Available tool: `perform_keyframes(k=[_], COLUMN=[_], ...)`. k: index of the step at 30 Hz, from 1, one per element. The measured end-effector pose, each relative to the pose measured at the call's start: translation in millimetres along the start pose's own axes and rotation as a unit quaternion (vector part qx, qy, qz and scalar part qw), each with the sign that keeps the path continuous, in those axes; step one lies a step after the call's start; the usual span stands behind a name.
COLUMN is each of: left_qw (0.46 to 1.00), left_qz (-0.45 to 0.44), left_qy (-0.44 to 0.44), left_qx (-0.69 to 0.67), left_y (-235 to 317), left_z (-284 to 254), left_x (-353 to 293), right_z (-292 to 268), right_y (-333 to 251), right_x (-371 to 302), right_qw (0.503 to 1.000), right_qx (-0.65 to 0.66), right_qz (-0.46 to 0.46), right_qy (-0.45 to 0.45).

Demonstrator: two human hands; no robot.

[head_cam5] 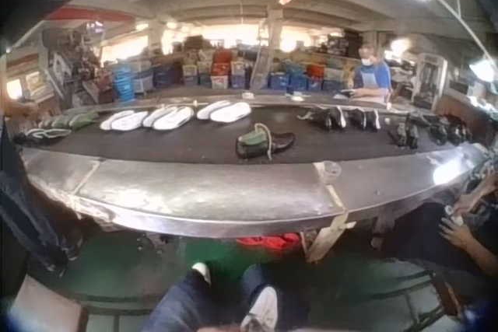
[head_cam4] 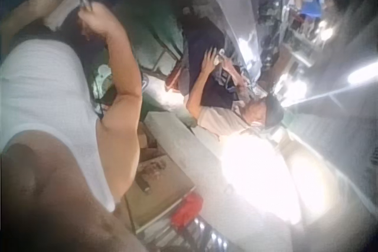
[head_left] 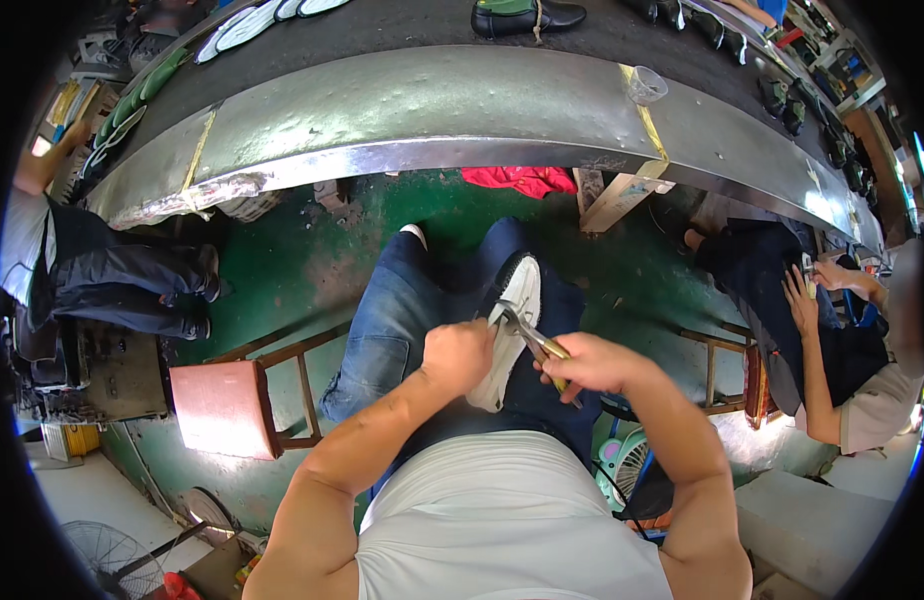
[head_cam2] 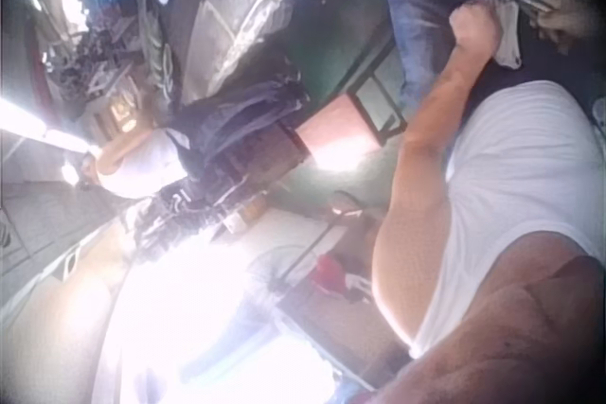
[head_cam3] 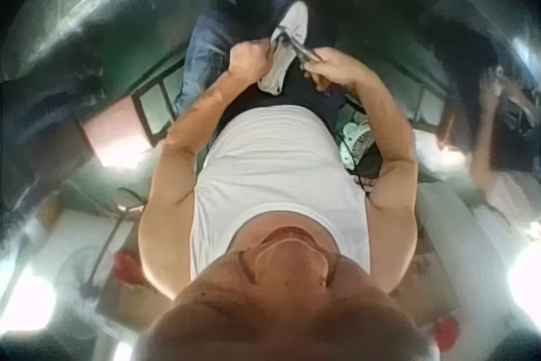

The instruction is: The recorder is assembling shoes by pulling the upper material over the last and securing it with a hammer and pliers.

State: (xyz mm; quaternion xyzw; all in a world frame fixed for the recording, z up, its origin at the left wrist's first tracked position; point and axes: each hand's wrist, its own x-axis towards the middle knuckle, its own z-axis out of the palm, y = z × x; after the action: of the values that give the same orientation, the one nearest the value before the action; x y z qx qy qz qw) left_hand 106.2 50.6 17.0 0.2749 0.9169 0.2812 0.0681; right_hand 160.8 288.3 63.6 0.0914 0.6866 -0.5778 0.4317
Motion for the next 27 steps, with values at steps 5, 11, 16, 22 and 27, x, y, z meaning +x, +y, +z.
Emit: perform_keyframes(k=[5, 11, 16, 22, 27], left_qw=[0.991, 0.669, 0.713, 0.744, 0.736], left_qz=[-0.045, -0.239, -0.253, -0.269, -0.29], left_qy=[0.07, -0.141, -0.158, -0.139, -0.136], left_qx=[-0.103, -0.69, -0.634, -0.595, -0.596], left_y=[-2, -49, -47, -38, -24], left_z=[-4, 35, 35, 34, 30], left_x=[9, 26, 33, 35, 40], right_z=[-16, 25, 67, 45, 24], right_y=[-50, 15, 34, 43, 70], right_x=[-6, 30, 33, 28, 33], right_qw=[0.96, 0.94, 0.957, 0.988, 0.976], right_qx=[-0.275, -0.278, -0.14, 0.101, 0.213], right_qz=[0.045, -0.105, -0.069, -0.031, -0.042], right_qy=[0.009, 0.167, 0.246, 0.116, 0.026])
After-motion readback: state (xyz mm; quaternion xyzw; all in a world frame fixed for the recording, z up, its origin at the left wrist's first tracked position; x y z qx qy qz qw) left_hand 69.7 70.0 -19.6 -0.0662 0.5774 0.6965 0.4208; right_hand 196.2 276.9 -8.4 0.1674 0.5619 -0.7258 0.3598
